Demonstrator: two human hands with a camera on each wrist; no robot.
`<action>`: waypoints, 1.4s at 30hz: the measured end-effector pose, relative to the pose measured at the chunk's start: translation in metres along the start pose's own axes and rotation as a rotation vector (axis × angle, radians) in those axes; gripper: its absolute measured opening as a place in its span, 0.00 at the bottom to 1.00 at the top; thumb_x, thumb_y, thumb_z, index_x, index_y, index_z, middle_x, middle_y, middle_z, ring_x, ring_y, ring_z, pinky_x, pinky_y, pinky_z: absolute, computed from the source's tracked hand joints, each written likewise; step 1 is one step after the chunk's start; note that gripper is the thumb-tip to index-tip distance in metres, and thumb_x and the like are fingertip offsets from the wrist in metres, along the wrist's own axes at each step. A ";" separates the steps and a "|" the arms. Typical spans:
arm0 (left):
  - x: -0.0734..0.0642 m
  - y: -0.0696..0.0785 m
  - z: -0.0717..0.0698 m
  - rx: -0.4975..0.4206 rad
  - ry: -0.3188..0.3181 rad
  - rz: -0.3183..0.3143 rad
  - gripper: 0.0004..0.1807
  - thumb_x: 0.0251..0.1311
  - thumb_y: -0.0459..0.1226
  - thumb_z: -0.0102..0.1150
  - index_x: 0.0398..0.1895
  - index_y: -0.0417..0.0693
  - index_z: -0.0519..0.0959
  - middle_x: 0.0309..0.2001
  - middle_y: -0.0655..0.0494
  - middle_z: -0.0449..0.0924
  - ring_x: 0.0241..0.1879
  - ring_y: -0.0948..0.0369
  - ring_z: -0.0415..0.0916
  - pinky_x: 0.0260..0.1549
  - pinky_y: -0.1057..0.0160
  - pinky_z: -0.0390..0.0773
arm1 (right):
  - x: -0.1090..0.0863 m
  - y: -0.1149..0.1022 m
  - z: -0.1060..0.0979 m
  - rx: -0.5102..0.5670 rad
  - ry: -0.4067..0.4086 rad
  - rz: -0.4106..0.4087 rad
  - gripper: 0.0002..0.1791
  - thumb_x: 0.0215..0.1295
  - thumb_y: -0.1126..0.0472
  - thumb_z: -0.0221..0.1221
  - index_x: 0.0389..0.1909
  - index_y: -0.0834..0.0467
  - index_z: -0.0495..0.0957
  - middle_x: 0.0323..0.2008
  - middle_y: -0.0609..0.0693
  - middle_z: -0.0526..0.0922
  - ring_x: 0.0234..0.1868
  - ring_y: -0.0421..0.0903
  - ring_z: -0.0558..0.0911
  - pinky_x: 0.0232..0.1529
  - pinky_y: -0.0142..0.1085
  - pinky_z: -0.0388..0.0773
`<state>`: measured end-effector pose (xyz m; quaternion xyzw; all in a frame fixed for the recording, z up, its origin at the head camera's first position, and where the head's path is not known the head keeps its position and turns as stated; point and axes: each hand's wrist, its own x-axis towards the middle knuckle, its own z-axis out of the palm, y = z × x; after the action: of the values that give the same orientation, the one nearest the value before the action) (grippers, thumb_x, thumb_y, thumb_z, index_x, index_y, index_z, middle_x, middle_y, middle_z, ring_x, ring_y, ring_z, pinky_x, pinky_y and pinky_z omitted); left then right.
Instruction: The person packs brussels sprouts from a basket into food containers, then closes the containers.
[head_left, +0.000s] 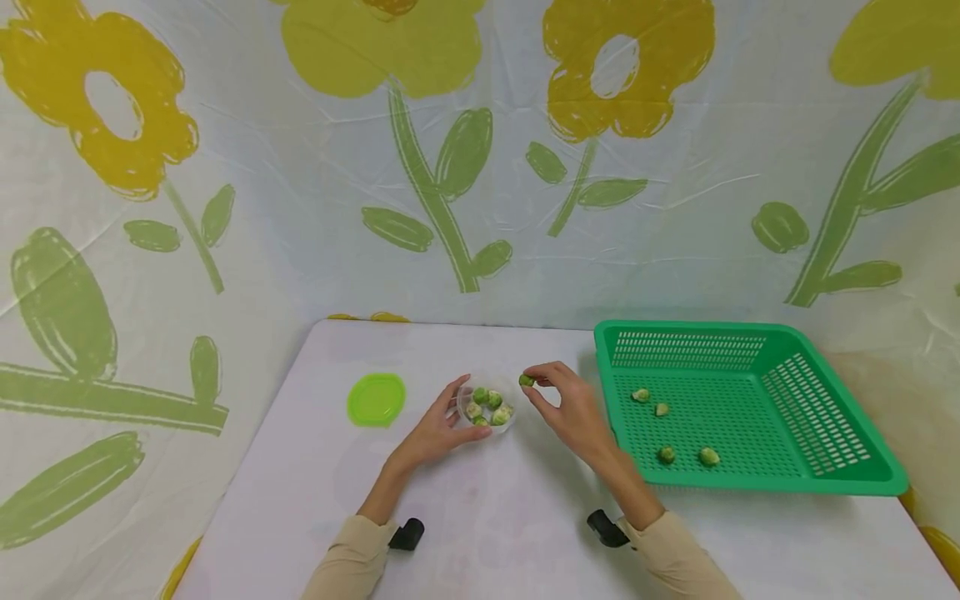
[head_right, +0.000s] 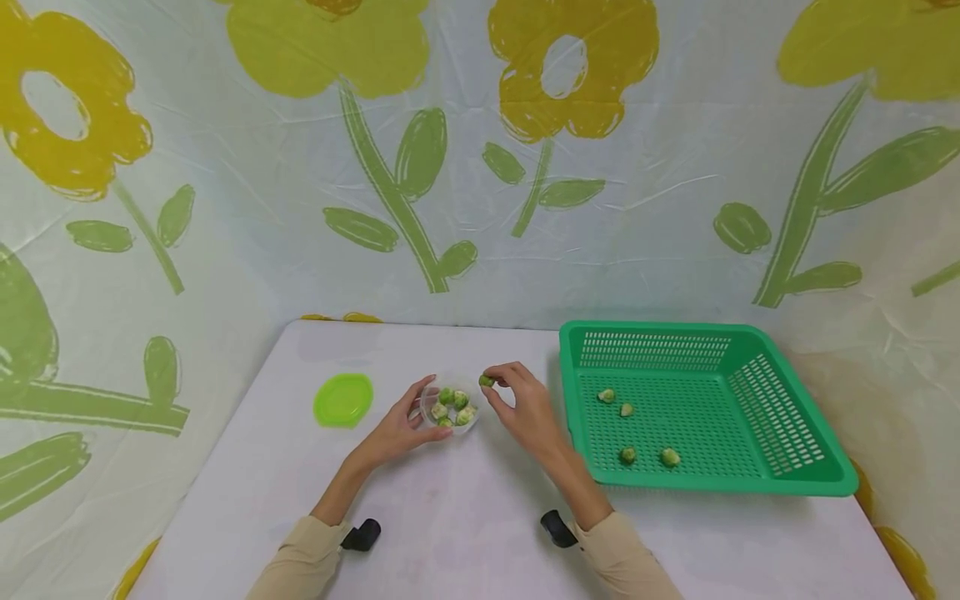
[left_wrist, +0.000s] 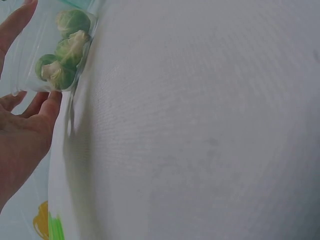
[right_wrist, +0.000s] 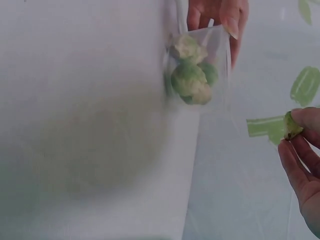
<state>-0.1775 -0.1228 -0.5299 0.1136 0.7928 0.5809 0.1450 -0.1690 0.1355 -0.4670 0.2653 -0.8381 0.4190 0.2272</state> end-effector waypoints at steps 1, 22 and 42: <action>0.000 0.000 0.000 0.001 0.000 0.000 0.57 0.55 0.50 0.78 0.83 0.59 0.52 0.80 0.47 0.52 0.76 0.49 0.56 0.73 0.51 0.62 | 0.001 0.000 0.002 0.007 -0.003 -0.003 0.13 0.62 0.69 0.71 0.47 0.62 0.84 0.44 0.53 0.85 0.44 0.51 0.85 0.47 0.45 0.86; 0.001 -0.002 0.000 -0.031 -0.021 0.043 0.57 0.57 0.47 0.78 0.83 0.53 0.51 0.79 0.43 0.52 0.74 0.49 0.57 0.73 0.50 0.62 | -0.002 0.004 0.046 0.124 -0.063 0.005 0.13 0.59 0.75 0.70 0.46 0.67 0.84 0.43 0.58 0.84 0.43 0.53 0.85 0.46 0.49 0.86; 0.001 -0.002 -0.001 -0.085 -0.042 0.070 0.56 0.59 0.40 0.76 0.83 0.50 0.48 0.79 0.42 0.51 0.74 0.48 0.57 0.74 0.49 0.61 | 0.003 0.004 0.058 0.142 -0.258 0.053 0.11 0.62 0.74 0.68 0.46 0.70 0.84 0.43 0.60 0.83 0.42 0.54 0.85 0.44 0.48 0.87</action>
<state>-0.1791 -0.1240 -0.5314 0.1473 0.7598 0.6162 0.1457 -0.1833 0.0890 -0.4995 0.3102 -0.8353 0.4456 0.0869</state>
